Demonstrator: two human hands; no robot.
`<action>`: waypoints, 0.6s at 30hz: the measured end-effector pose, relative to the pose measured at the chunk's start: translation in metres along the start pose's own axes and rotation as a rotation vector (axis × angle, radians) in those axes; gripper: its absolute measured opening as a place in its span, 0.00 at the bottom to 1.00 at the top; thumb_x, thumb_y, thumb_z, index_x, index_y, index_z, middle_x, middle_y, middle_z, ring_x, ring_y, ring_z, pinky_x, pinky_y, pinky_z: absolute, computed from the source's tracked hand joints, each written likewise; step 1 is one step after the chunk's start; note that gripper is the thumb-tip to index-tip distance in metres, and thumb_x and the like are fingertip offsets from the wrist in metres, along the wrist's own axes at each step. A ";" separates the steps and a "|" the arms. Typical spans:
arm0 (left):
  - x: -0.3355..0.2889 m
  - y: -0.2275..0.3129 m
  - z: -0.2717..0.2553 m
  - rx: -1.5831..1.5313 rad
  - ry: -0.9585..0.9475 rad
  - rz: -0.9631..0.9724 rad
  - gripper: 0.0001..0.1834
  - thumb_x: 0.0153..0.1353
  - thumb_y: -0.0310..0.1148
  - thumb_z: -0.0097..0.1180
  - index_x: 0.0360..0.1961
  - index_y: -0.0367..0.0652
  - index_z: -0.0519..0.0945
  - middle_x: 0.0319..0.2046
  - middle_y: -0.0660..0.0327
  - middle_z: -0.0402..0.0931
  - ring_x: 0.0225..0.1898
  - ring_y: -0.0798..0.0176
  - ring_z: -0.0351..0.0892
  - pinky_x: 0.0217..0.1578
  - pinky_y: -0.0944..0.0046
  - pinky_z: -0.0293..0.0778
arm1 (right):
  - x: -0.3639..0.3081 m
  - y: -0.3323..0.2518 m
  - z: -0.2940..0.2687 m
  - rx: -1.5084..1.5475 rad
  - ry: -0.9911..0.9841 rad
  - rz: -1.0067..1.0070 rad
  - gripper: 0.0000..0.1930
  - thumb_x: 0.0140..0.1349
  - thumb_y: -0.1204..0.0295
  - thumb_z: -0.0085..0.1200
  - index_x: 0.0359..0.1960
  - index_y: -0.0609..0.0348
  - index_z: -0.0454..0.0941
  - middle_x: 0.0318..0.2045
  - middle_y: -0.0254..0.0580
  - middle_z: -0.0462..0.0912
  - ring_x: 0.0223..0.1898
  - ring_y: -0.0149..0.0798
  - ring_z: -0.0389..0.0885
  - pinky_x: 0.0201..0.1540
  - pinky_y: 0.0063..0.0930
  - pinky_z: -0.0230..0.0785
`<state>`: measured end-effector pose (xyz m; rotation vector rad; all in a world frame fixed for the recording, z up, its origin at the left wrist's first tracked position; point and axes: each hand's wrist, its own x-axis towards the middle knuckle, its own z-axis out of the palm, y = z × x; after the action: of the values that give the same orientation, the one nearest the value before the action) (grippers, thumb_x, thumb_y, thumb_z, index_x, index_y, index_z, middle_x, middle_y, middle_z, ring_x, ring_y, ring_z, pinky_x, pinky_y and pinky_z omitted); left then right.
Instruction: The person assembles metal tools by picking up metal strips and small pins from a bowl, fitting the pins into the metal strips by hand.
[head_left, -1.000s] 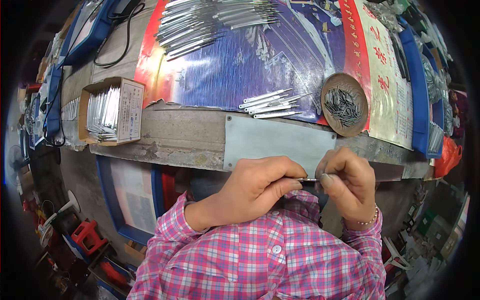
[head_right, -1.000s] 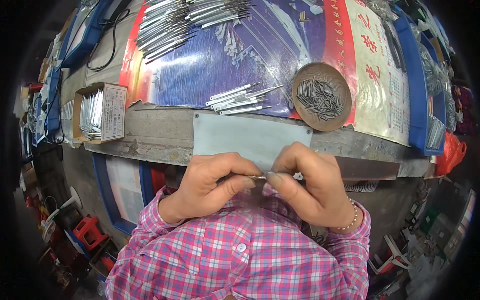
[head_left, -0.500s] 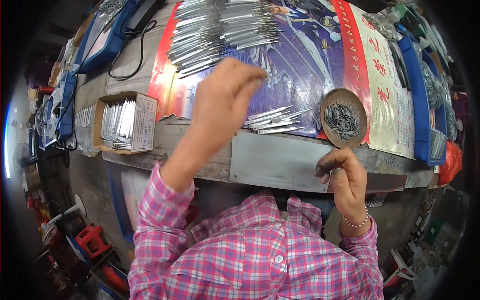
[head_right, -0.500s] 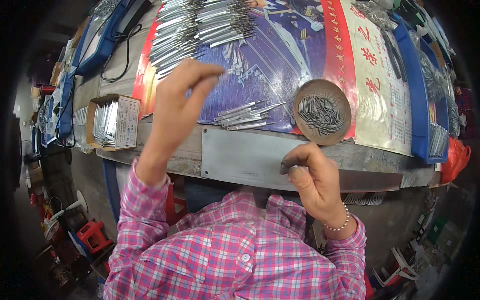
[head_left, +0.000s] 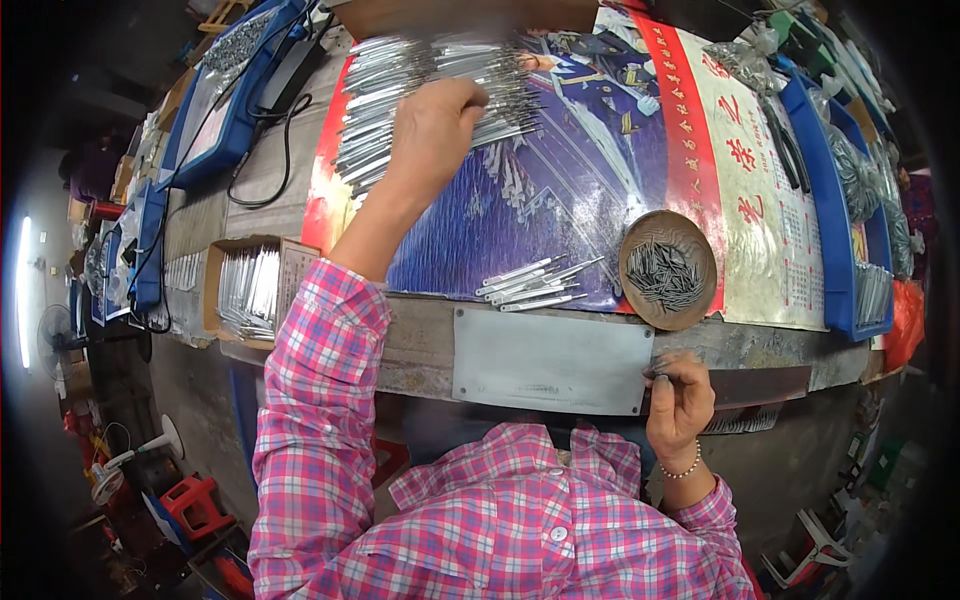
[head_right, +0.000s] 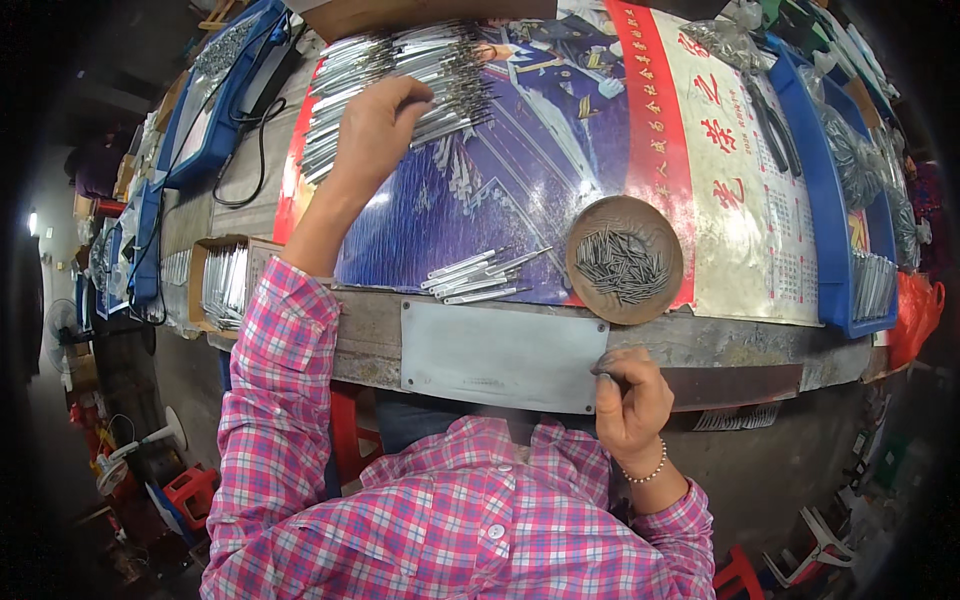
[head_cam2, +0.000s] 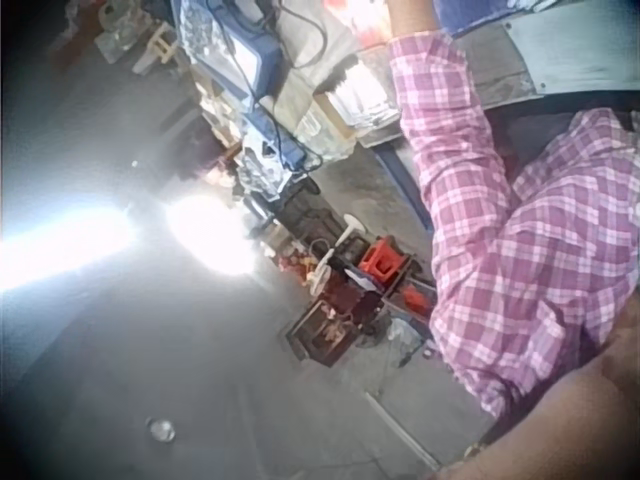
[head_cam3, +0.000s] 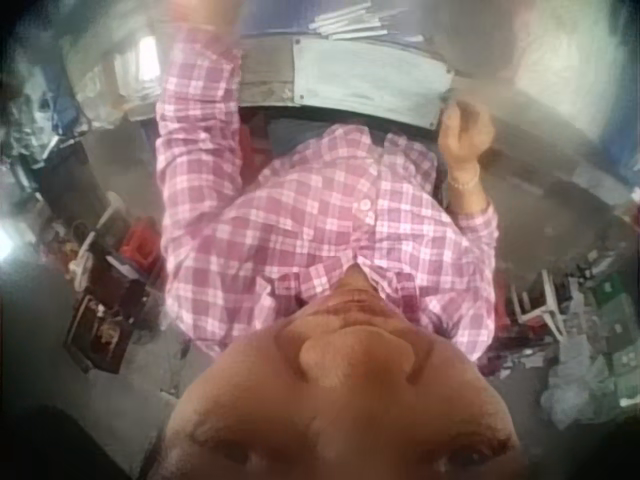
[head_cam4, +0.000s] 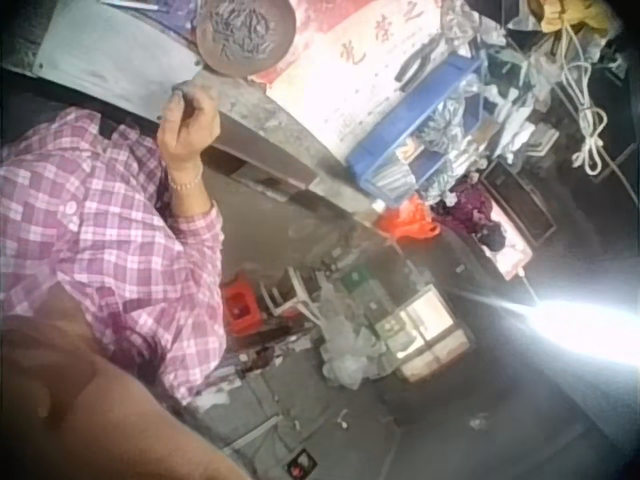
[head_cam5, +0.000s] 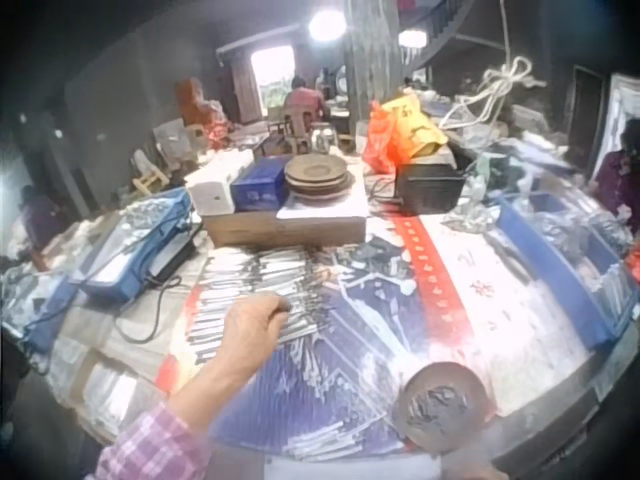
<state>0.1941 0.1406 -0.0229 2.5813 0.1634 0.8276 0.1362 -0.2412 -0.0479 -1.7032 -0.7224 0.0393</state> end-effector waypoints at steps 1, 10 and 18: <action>-0.001 0.000 0.003 0.034 -0.024 0.055 0.07 0.54 0.26 0.59 0.35 0.38 0.81 0.32 0.53 0.81 0.35 0.52 0.80 0.39 0.59 0.74 | 0.001 0.000 0.000 0.000 0.006 -0.001 0.06 0.62 0.76 0.52 0.34 0.66 0.70 0.27 0.45 0.78 0.26 0.36 0.75 0.29 0.24 0.67; -0.011 0.005 0.002 0.172 0.078 0.103 0.04 0.52 0.24 0.58 0.31 0.39 0.80 0.30 0.54 0.77 0.35 0.49 0.76 0.37 0.53 0.71 | 0.008 -0.003 0.004 -0.060 -0.035 -0.078 0.06 0.60 0.76 0.54 0.32 0.65 0.70 0.25 0.46 0.78 0.25 0.37 0.76 0.26 0.23 0.67; -0.077 0.082 -0.031 -0.252 -0.254 -0.085 0.09 0.52 0.25 0.59 0.36 0.40 0.78 0.33 0.55 0.75 0.39 0.49 0.74 0.40 0.53 0.67 | 0.008 -0.003 0.004 -0.098 -0.027 -0.049 0.06 0.58 0.76 0.56 0.30 0.64 0.71 0.25 0.46 0.77 0.23 0.37 0.75 0.25 0.24 0.66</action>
<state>0.1118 0.0598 -0.0064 2.3954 0.0858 0.4522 0.1393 -0.2337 -0.0434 -1.7800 -0.7973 -0.0073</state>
